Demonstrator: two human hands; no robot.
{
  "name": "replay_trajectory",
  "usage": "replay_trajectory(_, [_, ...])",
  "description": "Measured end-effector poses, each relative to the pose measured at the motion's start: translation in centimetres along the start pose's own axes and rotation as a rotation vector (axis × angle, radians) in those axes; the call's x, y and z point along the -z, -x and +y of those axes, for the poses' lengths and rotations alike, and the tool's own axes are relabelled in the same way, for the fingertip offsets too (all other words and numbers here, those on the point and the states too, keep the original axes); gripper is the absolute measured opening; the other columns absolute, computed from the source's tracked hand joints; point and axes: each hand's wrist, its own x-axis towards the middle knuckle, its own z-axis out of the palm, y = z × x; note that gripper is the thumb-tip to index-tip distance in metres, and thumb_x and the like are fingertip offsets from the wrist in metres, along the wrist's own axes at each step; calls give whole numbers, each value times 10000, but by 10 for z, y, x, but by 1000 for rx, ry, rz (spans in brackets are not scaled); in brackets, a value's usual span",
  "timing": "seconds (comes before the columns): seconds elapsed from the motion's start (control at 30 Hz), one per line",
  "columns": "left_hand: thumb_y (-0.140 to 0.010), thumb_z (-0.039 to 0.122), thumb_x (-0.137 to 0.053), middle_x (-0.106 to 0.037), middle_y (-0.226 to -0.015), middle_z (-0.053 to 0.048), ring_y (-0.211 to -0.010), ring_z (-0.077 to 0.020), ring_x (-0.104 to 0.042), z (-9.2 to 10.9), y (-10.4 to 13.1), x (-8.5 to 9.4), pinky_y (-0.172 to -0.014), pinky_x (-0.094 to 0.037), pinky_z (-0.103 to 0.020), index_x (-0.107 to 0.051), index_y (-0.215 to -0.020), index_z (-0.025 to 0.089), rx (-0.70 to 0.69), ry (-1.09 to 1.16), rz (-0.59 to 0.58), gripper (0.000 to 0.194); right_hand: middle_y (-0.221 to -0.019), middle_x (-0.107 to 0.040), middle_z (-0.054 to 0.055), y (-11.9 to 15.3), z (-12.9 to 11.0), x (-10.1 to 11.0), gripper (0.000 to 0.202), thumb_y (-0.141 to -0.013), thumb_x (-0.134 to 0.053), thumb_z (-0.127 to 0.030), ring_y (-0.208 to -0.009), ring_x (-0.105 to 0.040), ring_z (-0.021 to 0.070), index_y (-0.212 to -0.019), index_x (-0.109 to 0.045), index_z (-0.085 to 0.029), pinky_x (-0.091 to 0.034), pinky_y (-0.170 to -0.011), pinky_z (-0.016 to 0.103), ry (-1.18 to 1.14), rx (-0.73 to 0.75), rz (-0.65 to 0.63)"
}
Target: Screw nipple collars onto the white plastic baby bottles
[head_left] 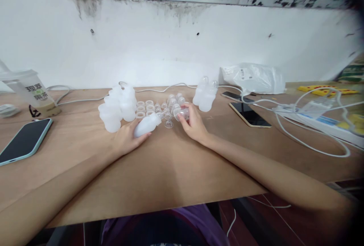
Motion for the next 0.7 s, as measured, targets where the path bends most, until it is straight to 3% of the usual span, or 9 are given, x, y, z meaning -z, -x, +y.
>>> replay_trajectory(0.1, [-735,550,-402,-614,-911,-66,-817,-239,-579,1,-1,1,-631,-450,-327,-459,-1065,189,23,17,-2,493,-691,-477,-4,4,-6,-6,306,-839,-305,-418,-536,-482,108,-1075,-301,-223,-408,-468,237,-459,-100,-98])
replay_trajectory(0.2, [-735,548,-401,-616,-910,-69,-811,-239,-581,0,-1,0,-630,-449,-328,-462,-1060,181,27,18,9,494,-618,-432,-44,6,-9,-12,308,-821,-354,-433,-489,-459,88,-1054,-299,-239,-396,-439,215,-689,-157,-126])
replay_trajectory(0.7, [-725,552,-415,-613,-937,-71,-828,-245,-577,-1,0,0,-651,-453,-341,-452,-1082,186,32,24,-4,512,-666,-447,-36,3,-8,-15,296,-800,-412,-410,-527,-483,80,-1025,-325,-238,-411,-466,212,-787,-196,-30])
